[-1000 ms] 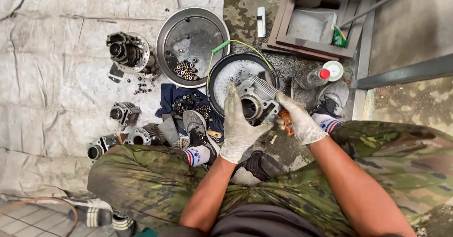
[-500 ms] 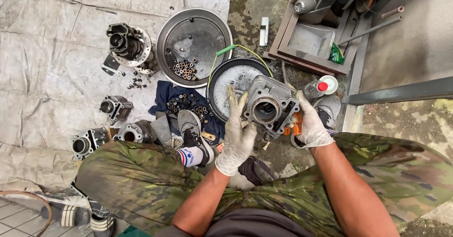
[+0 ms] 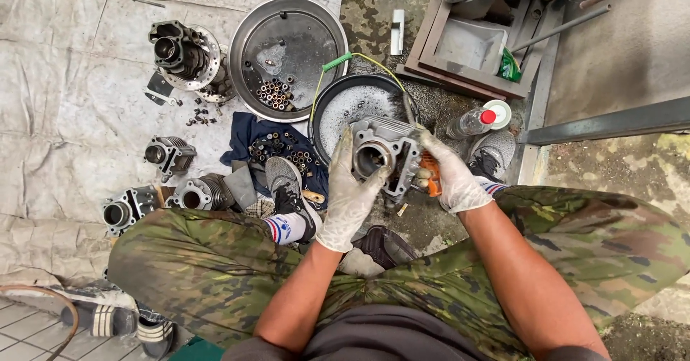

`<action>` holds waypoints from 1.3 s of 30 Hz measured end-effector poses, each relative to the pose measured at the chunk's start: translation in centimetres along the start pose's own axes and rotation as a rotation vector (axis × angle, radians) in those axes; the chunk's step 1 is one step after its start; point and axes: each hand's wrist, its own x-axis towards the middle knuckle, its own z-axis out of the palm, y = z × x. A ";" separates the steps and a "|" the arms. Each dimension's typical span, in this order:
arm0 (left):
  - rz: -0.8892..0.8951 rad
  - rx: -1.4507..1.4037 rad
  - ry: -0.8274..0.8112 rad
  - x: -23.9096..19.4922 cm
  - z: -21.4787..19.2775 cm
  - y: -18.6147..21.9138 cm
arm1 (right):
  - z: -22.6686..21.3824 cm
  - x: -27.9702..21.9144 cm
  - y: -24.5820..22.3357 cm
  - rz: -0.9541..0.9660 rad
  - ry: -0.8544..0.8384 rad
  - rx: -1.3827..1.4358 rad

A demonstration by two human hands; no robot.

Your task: The person scrubs a metal engine cylinder with a brush and soapy water. They rotate the part to clean different sides and dip the brush into a bucket of soapy water repeatedly.

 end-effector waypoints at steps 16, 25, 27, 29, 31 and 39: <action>-0.470 -0.061 0.040 1.8 3.4 -13.0 | 5.3 -1.5 1.7 -0.048 0.078 -0.405; -0.392 -1.008 -0.004 3.1 2.1 -15.5 | 7.4 -5.0 -3.5 -0.246 0.132 -0.477; -0.686 -1.064 0.113 2.9 2.0 -15.6 | 5.6 -3.3 -3.2 -0.288 0.181 -0.507; -0.667 -1.079 0.160 2.3 1.2 -10.4 | 6.6 -4.9 -3.3 -0.222 0.193 -0.527; -0.649 -1.094 0.211 2.0 0.6 -8.1 | 6.1 -4.4 -2.4 -0.153 0.203 -0.547; -0.812 -1.070 0.274 2.0 -0.7 -5.2 | 5.4 -3.3 -0.9 0.025 0.056 -0.564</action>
